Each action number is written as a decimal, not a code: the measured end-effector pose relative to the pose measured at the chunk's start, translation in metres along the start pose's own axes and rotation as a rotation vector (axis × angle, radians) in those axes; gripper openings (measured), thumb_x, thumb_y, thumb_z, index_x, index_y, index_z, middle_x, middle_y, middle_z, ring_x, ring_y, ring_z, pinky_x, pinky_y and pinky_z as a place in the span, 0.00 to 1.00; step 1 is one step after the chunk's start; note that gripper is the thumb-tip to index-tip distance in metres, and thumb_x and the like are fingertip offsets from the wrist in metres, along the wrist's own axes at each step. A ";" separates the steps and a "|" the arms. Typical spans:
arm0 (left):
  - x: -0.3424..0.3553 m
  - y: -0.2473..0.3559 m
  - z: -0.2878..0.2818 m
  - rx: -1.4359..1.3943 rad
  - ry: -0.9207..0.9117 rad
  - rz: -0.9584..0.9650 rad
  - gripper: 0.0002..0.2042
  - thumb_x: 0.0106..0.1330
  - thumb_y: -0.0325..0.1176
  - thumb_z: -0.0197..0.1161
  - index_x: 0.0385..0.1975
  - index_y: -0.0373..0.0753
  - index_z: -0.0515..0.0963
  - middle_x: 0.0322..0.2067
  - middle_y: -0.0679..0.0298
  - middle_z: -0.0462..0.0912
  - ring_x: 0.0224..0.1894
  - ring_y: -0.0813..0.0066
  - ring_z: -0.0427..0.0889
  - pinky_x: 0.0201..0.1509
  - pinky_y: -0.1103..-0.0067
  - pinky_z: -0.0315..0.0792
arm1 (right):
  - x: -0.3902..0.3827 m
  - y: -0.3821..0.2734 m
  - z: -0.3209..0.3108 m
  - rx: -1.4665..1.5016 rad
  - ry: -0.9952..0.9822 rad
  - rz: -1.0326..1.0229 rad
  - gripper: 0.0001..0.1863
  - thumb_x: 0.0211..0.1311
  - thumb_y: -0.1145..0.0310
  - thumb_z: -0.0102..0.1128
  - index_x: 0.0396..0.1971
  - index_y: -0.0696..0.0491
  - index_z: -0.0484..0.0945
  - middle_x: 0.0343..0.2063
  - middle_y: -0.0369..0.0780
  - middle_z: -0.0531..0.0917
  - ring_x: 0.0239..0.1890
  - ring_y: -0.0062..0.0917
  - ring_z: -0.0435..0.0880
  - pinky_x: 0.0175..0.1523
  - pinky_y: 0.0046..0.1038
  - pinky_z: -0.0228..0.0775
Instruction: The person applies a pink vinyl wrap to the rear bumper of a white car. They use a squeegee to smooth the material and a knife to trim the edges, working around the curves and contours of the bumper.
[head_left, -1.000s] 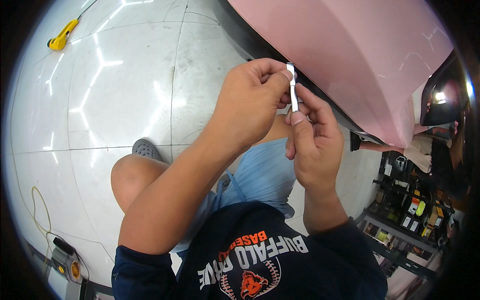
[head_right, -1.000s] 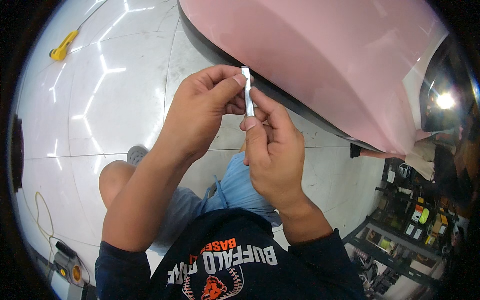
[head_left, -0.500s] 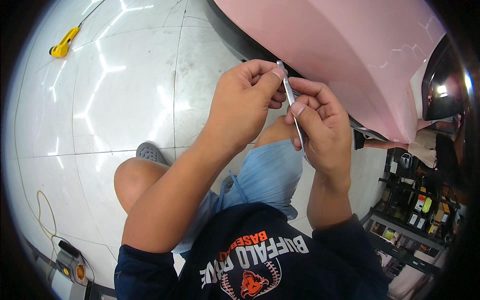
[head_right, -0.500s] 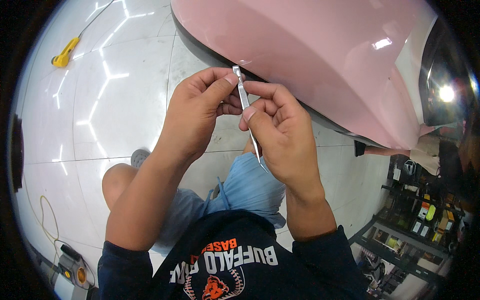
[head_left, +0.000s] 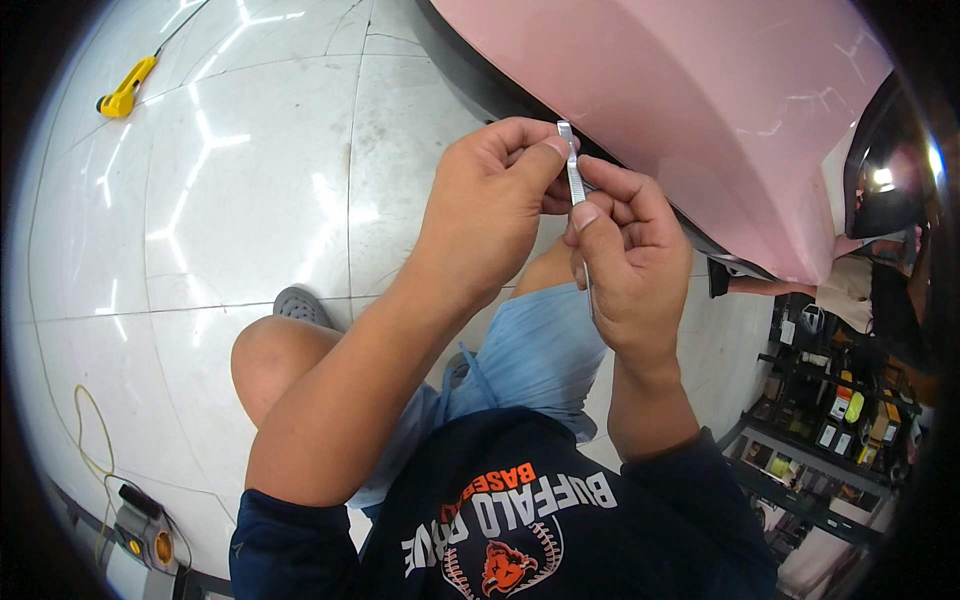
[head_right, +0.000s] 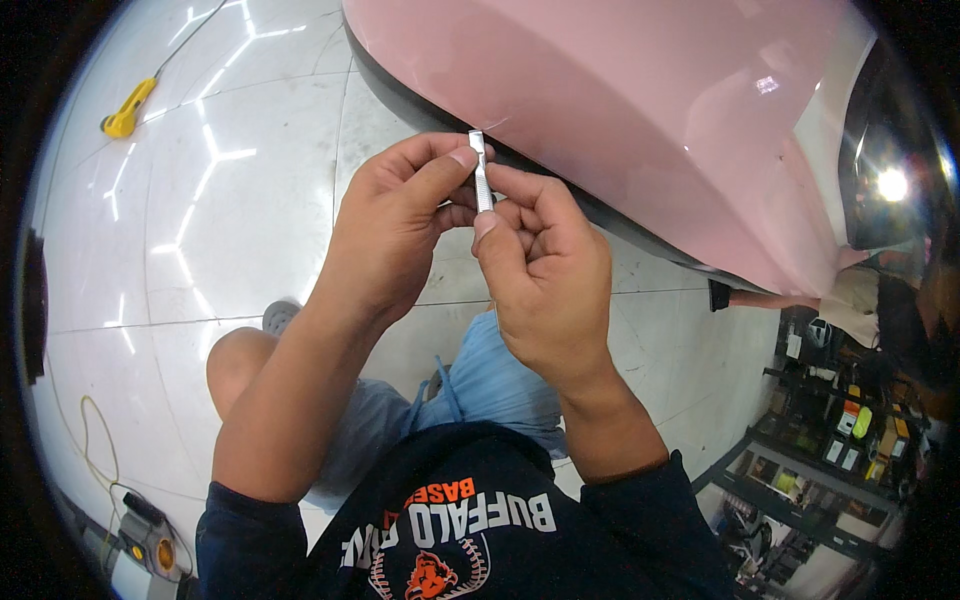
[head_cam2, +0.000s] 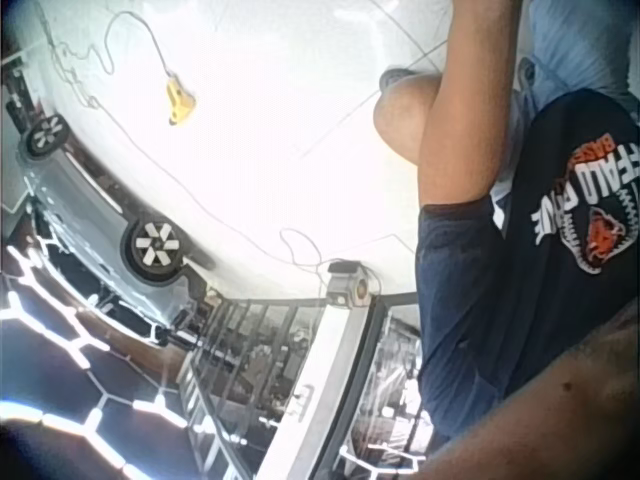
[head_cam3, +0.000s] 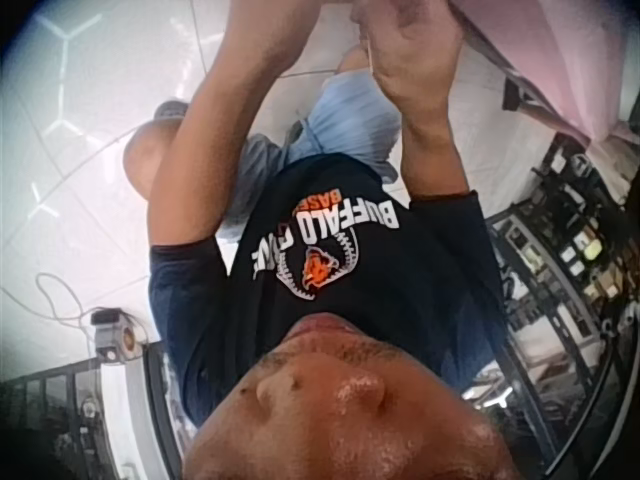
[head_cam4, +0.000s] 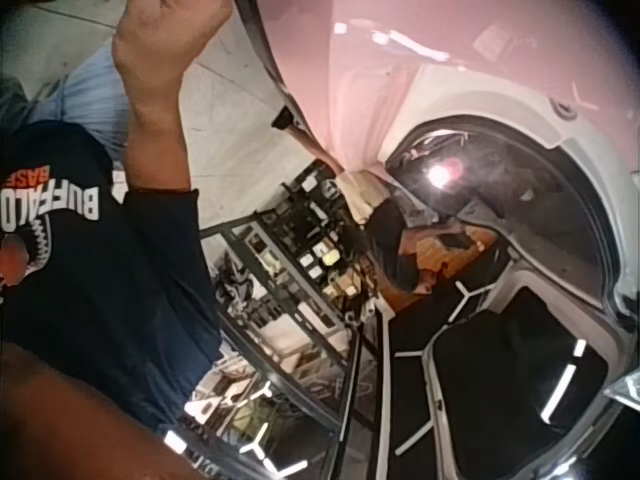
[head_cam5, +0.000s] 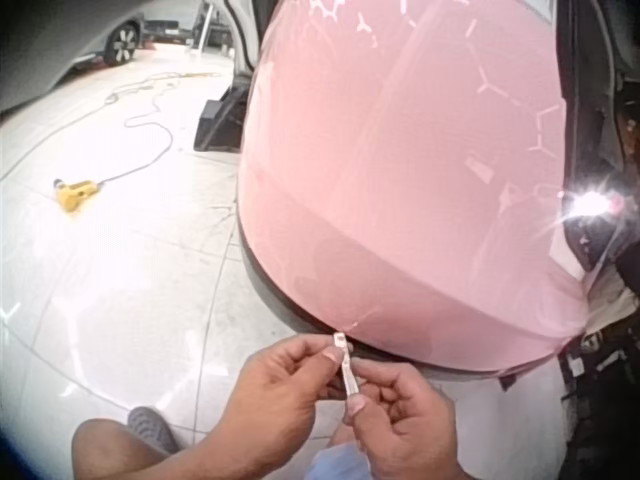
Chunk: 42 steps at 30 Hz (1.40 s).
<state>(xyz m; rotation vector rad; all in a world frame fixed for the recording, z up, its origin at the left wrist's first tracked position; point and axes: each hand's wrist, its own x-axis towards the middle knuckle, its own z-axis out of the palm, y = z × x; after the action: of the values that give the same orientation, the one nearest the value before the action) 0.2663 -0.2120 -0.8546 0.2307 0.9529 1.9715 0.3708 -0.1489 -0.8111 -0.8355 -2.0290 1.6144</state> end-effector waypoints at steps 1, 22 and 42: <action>0.000 0.000 -0.001 0.011 0.005 0.006 0.09 0.67 0.33 0.56 0.37 0.33 0.77 0.29 0.66 0.79 0.29 0.83 0.75 0.37 0.84 0.72 | 0.000 0.003 0.000 -0.020 -0.012 -0.020 0.15 0.61 0.81 0.51 0.49 0.64 0.71 0.24 0.35 0.76 0.23 0.09 0.70 0.27 0.13 0.62; 0.002 -0.001 0.001 0.063 0.015 0.036 0.10 0.66 0.33 0.57 0.39 0.32 0.76 0.29 0.65 0.80 0.30 0.81 0.77 0.37 0.82 0.73 | 0.006 0.000 -0.012 0.248 -0.065 0.101 0.14 0.63 0.77 0.51 0.48 0.64 0.71 0.23 0.37 0.77 0.17 0.10 0.69 0.20 0.13 0.61; 0.003 -0.004 0.002 0.096 -0.006 0.096 0.10 0.67 0.32 0.56 0.41 0.31 0.76 0.30 0.65 0.80 0.31 0.82 0.77 0.37 0.85 0.73 | 0.001 0.044 0.000 -0.156 0.065 -0.428 0.18 0.64 0.80 0.50 0.54 0.64 0.68 0.25 0.36 0.76 0.23 0.10 0.70 0.27 0.12 0.62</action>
<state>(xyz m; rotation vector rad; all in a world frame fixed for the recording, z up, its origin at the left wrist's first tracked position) 0.2681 -0.2073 -0.8563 0.3426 1.0509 2.0129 0.3789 -0.1418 -0.8533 -0.4521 -2.1274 1.1919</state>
